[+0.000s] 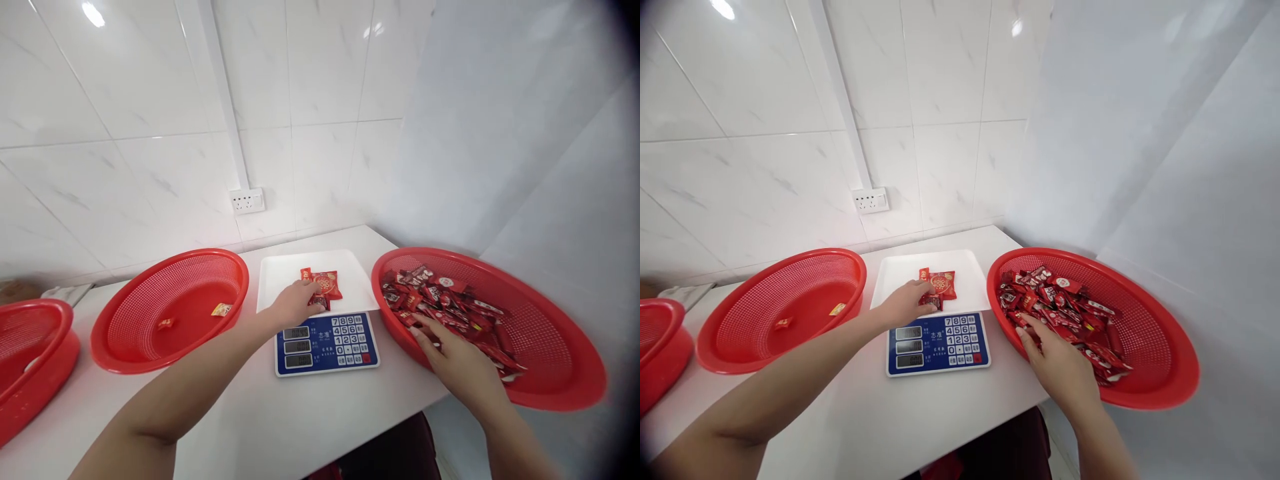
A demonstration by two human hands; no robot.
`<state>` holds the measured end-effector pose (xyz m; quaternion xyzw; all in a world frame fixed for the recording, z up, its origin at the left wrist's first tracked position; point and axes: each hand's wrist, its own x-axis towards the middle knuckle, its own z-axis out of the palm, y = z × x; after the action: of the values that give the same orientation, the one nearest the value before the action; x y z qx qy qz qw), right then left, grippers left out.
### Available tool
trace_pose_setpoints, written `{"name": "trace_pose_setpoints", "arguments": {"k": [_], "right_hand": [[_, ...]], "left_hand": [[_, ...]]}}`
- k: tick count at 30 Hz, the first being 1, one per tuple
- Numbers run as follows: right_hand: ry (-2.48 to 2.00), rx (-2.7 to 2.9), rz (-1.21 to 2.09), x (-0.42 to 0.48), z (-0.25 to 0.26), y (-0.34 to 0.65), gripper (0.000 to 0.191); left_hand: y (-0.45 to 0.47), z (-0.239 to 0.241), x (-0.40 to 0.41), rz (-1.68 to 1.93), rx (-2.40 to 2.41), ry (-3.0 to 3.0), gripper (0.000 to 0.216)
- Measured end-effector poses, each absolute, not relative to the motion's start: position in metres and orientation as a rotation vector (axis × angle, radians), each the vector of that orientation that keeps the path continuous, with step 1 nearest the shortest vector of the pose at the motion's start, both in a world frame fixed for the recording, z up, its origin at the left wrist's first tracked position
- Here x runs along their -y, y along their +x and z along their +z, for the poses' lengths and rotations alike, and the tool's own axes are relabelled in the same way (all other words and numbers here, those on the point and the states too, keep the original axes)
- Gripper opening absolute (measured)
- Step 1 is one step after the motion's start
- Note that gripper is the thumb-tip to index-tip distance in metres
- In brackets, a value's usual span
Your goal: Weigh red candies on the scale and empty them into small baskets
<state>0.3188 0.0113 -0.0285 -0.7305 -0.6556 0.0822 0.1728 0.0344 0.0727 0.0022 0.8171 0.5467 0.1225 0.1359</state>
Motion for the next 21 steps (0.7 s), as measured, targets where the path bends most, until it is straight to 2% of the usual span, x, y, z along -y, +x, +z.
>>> {"name": "trace_pose_setpoints", "arguments": {"k": [5, 12, 17, 21], "right_hand": [[-2.047, 1.867, 0.258, -0.009, -0.027, 0.319, 0.046], [-2.043, 1.888, 0.249, -0.012, -0.029, 0.322, 0.048], [-2.067, 1.887, 0.230, -0.014, -0.030, 0.321, 0.048], [-2.064, 1.892, 0.242, -0.012, -0.029, 0.321, 0.048]], "left_hand": [[0.008, 0.019, -0.073, 0.379, -1.747, 2.308, 0.010], [-0.069, 0.059, -0.055, 0.397, -2.223, 2.200, 0.023], [-0.030, 0.031, -0.071, 0.381, -2.017, 2.285, 0.045], [0.030, 0.002, -0.099, 0.353, -1.944, 2.291, 0.051]]}}
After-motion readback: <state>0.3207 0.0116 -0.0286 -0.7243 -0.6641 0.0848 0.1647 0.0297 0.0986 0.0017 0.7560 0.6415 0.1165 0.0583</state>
